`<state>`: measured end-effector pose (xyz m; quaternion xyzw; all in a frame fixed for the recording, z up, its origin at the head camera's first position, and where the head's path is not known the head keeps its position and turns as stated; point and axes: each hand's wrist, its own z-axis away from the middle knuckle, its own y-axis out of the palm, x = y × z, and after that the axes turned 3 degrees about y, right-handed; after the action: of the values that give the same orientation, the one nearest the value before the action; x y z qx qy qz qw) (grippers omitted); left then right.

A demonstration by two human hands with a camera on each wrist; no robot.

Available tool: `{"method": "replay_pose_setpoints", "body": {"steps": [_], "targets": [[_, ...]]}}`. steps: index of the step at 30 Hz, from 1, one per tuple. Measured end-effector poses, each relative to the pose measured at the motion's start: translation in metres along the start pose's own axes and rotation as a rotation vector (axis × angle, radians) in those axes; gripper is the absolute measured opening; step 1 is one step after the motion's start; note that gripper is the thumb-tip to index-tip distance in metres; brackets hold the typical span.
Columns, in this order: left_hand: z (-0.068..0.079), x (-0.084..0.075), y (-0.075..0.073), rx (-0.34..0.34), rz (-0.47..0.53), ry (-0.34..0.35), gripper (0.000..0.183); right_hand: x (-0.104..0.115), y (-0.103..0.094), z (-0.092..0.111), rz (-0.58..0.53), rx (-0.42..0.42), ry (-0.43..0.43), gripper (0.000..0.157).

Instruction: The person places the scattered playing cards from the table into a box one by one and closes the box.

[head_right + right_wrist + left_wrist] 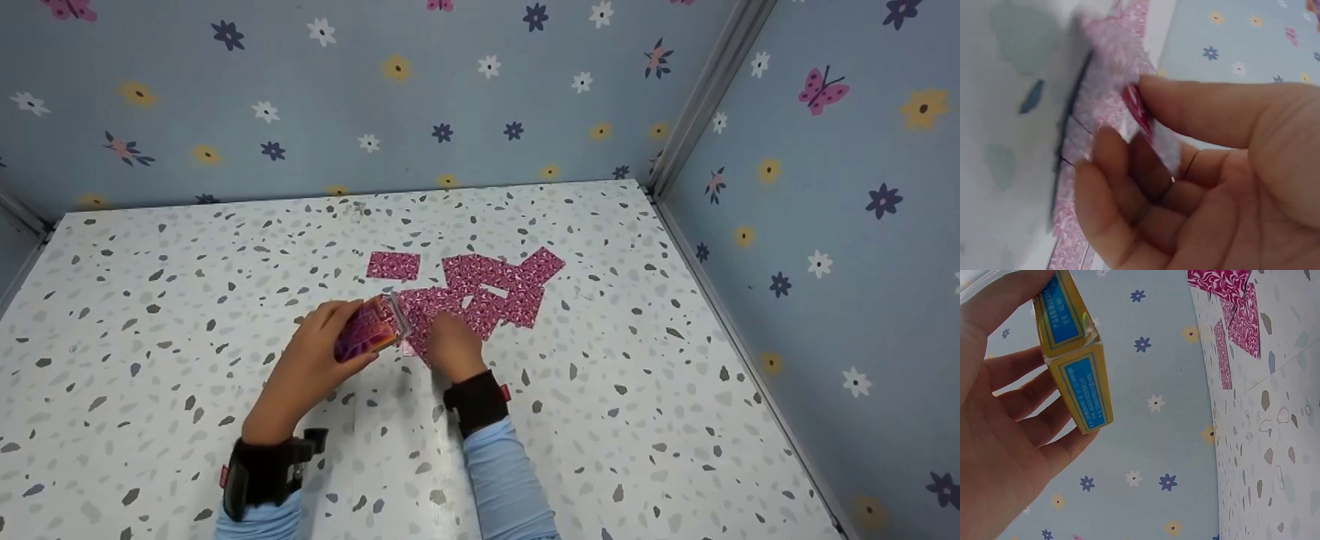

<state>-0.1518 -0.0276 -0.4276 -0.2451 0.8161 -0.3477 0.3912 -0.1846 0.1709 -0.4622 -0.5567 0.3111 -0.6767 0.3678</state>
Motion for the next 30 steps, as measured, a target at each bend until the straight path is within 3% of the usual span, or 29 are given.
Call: {"method": "replay_pose_setpoints", "body": {"steps": [3, 12, 21, 25, 30], "targets": [[0.000, 0.000, 0.000, 0.004, -0.001, -0.003, 0.063, -0.001, -0.005, -0.001, -0.077, -0.010, -0.005, 0.007], [0.000, 0.000, 0.001, 0.025, -0.007, -0.013, 0.065, -0.008, -0.028, 0.000, -0.283, -0.244, -0.070, 0.014], [0.000, 0.000, 0.002, 0.035, 0.008, -0.028, 0.065, -0.012, -0.057, 0.012, -0.430, -0.361, -0.106, 0.021], [0.000, 0.000, 0.002, 0.040, 0.007, -0.028, 0.065, -0.006, -0.067, 0.022, -0.570, -0.351, -0.192, 0.024], [0.001, 0.001, 0.003, 0.036, 0.003, -0.026, 0.066, 0.003, -0.073, 0.032, -0.615, -0.285, -0.296, 0.029]]}}
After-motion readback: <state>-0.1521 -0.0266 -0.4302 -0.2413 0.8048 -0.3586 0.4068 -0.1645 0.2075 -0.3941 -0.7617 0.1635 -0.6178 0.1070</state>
